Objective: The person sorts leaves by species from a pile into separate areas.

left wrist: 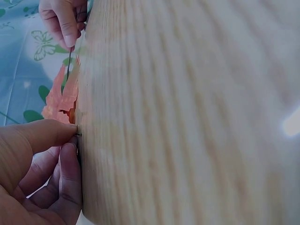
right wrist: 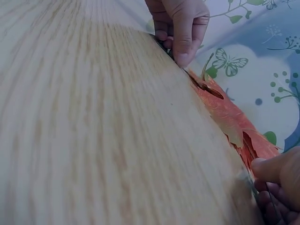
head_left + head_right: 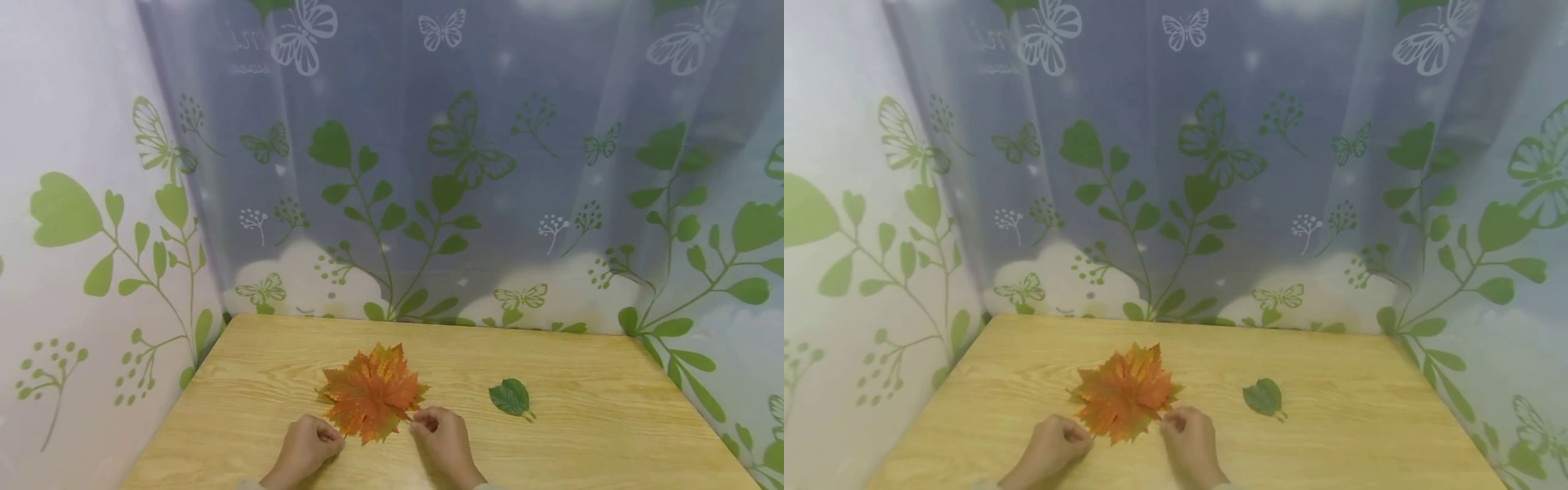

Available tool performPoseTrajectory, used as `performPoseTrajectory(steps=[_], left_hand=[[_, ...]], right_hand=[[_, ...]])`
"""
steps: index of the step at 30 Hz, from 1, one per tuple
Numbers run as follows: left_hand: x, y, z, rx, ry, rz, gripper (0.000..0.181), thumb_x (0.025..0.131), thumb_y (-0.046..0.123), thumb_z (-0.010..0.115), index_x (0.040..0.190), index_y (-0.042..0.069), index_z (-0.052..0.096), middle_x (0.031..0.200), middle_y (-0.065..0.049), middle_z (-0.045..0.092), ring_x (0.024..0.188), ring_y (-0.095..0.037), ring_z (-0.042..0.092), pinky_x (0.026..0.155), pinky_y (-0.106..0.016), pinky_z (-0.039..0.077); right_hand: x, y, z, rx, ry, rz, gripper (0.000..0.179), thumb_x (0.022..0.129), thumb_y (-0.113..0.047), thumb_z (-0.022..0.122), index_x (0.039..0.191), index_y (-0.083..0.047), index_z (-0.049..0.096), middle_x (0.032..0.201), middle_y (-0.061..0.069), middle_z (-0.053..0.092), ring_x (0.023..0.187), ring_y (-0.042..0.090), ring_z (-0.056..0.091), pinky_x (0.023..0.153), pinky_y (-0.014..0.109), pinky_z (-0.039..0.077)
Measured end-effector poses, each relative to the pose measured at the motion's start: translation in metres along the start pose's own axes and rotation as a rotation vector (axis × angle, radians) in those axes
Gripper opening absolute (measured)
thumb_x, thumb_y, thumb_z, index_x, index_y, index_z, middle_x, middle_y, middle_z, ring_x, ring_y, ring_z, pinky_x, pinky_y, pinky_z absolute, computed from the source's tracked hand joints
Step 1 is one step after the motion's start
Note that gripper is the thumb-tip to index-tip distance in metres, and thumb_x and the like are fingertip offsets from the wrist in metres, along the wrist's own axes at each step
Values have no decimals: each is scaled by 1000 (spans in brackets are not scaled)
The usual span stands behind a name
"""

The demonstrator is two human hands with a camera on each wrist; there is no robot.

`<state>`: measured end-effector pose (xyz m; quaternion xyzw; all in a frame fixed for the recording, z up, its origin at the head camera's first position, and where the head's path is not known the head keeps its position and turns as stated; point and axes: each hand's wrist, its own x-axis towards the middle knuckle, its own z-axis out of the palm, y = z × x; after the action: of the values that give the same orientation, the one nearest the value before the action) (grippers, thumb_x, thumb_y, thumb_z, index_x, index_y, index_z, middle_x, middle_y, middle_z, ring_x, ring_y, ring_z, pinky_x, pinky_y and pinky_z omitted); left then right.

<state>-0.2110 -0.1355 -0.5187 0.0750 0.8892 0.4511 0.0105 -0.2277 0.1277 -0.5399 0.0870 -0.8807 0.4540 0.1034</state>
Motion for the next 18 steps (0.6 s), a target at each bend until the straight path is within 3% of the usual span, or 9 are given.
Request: performPoseTrajectory(steps=[6, 18], left_hand=[[1, 0, 0, -2, -7, 8, 7, 77, 7, 76, 71, 8, 74, 62, 4, 66, 54, -7, 57, 48, -22, 47], [2, 7, 3, 78, 45, 77, 7, 75, 7, 78, 73, 6, 71, 64, 5, 64, 57, -5, 55, 51, -20, 47]], right_hand=[[-1, -1, 1, -46, 77, -34, 6, 80, -9, 76, 76, -10, 72, 65, -10, 60, 59, -1, 50, 53, 19, 44], [2, 1, 3, -1, 133, 93, 7, 81, -9, 74, 76, -11, 72, 66, -6, 61, 59, 2, 52, 55, 19, 45]])
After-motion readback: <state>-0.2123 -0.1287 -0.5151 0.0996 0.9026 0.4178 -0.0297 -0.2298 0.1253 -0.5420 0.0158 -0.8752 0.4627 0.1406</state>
